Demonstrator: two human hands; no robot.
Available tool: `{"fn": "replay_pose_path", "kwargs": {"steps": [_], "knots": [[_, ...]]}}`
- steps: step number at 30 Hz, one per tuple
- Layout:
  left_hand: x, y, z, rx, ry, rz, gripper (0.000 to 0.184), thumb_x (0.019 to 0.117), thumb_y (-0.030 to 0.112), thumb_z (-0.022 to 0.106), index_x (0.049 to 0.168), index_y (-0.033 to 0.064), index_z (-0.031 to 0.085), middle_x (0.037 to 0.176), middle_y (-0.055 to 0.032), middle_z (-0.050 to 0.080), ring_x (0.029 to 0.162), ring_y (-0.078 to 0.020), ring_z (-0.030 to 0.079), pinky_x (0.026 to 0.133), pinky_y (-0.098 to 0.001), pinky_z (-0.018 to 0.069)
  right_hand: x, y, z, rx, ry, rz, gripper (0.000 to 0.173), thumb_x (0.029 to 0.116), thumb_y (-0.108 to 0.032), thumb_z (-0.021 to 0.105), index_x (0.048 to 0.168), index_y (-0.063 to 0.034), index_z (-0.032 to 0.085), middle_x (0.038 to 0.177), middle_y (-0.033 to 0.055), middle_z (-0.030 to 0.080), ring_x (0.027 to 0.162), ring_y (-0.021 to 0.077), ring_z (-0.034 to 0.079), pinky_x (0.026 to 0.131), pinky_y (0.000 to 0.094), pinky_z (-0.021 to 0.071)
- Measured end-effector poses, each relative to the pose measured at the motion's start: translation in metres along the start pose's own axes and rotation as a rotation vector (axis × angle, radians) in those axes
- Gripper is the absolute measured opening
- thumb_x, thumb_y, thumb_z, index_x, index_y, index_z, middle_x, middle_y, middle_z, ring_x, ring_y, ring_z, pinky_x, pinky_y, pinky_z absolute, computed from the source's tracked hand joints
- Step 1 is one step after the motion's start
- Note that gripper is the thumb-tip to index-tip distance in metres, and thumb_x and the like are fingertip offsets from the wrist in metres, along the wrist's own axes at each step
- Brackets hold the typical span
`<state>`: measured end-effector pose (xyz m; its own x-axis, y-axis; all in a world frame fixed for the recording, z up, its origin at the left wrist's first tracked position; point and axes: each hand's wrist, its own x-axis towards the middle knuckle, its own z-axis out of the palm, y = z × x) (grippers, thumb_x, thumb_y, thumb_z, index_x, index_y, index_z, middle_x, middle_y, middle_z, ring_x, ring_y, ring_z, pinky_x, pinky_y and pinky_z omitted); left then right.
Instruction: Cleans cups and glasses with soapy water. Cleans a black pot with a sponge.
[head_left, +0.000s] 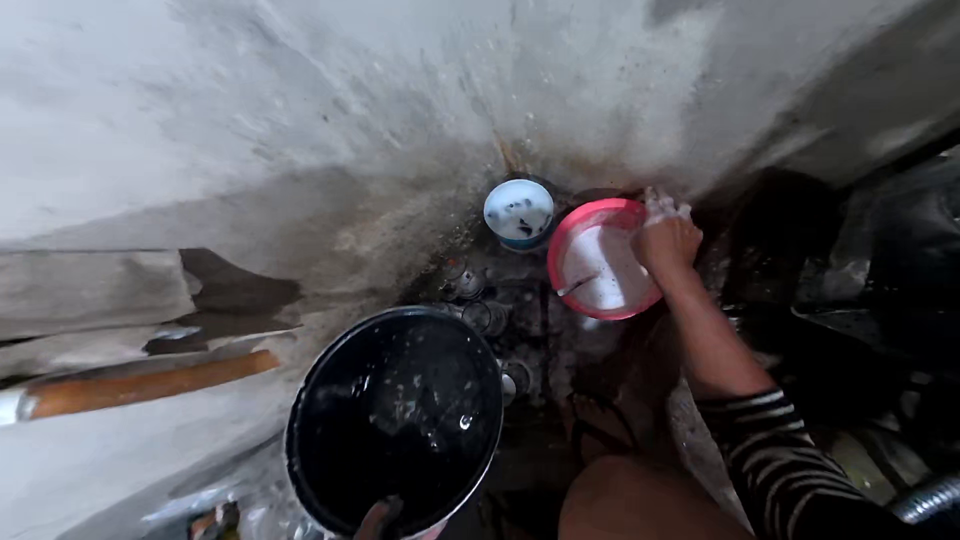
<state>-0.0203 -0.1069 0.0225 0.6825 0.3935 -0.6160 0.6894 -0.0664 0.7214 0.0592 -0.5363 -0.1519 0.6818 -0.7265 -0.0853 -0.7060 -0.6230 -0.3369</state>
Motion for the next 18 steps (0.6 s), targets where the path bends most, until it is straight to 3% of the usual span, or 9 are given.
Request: {"fn": "replay_pose_path", "kwargs": {"steps": [3,6,9,12,14,16,18], "knots": [[0.022,0.013,0.040,0.009,-0.042,0.068,0.038,0.1017,0.000,0.047,0.138,0.0065,0.038,0.099,-0.0142,0.064,0.070,-0.0245,0.071,0.053,-0.0441,0.0628,0.034,0.000,-0.002,-0.048,-0.182,0.059,0.044,0.0966,-0.020,0.063,0.138,-0.0053,0.062,0.133,0.0274,0.063,0.122,0.0525,0.058,0.088,0.0746,0.0475],[0.036,0.030,0.087,0.064,-0.102,0.128,0.037,0.1031,0.002,0.048,0.139,0.0046,0.040,0.101,-0.0173,0.066,0.068,-0.0268,0.072,0.050,-0.0440,0.0622,0.046,-0.001,0.005,-0.064,-0.349,0.145,0.035,0.0944,-0.023,0.068,0.113,0.0070,0.069,0.121,0.0324,0.066,0.115,0.0521,0.062,0.090,0.0738,0.0465],[0.044,0.048,0.132,0.151,-0.141,0.158,0.037,0.1045,0.005,0.049,0.141,0.0043,0.041,0.103,-0.0186,0.066,0.069,-0.0263,0.072,0.052,-0.0422,0.0619,0.046,0.005,0.006,0.013,-0.337,0.188,0.037,0.0971,-0.029,0.065,0.115,0.0037,0.070,0.121,0.0314,0.066,0.116,0.0511,0.062,0.091,0.0737,0.0464],[0.055,0.060,0.168,0.211,-0.221,0.237,0.046,0.1048,0.004,0.049,0.149,0.0057,0.035,0.115,-0.0220,0.065,0.078,-0.0301,0.074,0.056,-0.0469,0.0643,0.031,0.019,0.012,0.121,-0.153,0.085,0.037,0.1019,-0.032,0.058,0.131,-0.0126,0.069,0.128,0.0226,0.067,0.115,0.0465,0.065,0.089,0.0720,0.0499],[0.065,0.064,0.189,0.289,-0.250,0.314,0.053,0.1052,0.004,0.050,0.155,0.0099,0.031,0.123,-0.0225,0.062,0.084,-0.0300,0.074,0.058,-0.0475,0.0644,0.015,0.029,0.020,0.240,-0.078,0.012,0.034,0.1057,-0.034,0.054,0.127,-0.0134,0.070,0.125,0.0189,0.068,0.110,0.0437,0.067,0.086,0.0702,0.0521],[0.076,0.065,0.207,0.401,-0.253,0.404,0.067,0.1047,0.006,0.052,0.162,0.0171,0.020,0.136,-0.0224,0.056,0.096,-0.0302,0.073,0.066,-0.0490,0.0651,-0.001,0.035,0.025,0.388,-0.129,0.025,0.032,0.1067,-0.033,0.053,0.121,-0.0118,0.072,0.113,0.0182,0.072,0.105,0.0402,0.069,0.089,0.0667,0.0530],[0.087,0.065,0.222,0.577,-0.225,0.531,0.081,0.1017,0.009,0.055,0.166,0.0214,0.008,0.149,-0.0220,0.049,0.119,-0.0320,0.065,0.090,-0.0517,0.0583,-0.011,0.037,0.038,0.567,-0.229,0.107,0.036,0.1084,-0.033,0.049,0.119,-0.0064,0.071,0.106,0.0194,0.072,0.099,0.0348,0.070,0.091,0.0588,0.0546]]}}
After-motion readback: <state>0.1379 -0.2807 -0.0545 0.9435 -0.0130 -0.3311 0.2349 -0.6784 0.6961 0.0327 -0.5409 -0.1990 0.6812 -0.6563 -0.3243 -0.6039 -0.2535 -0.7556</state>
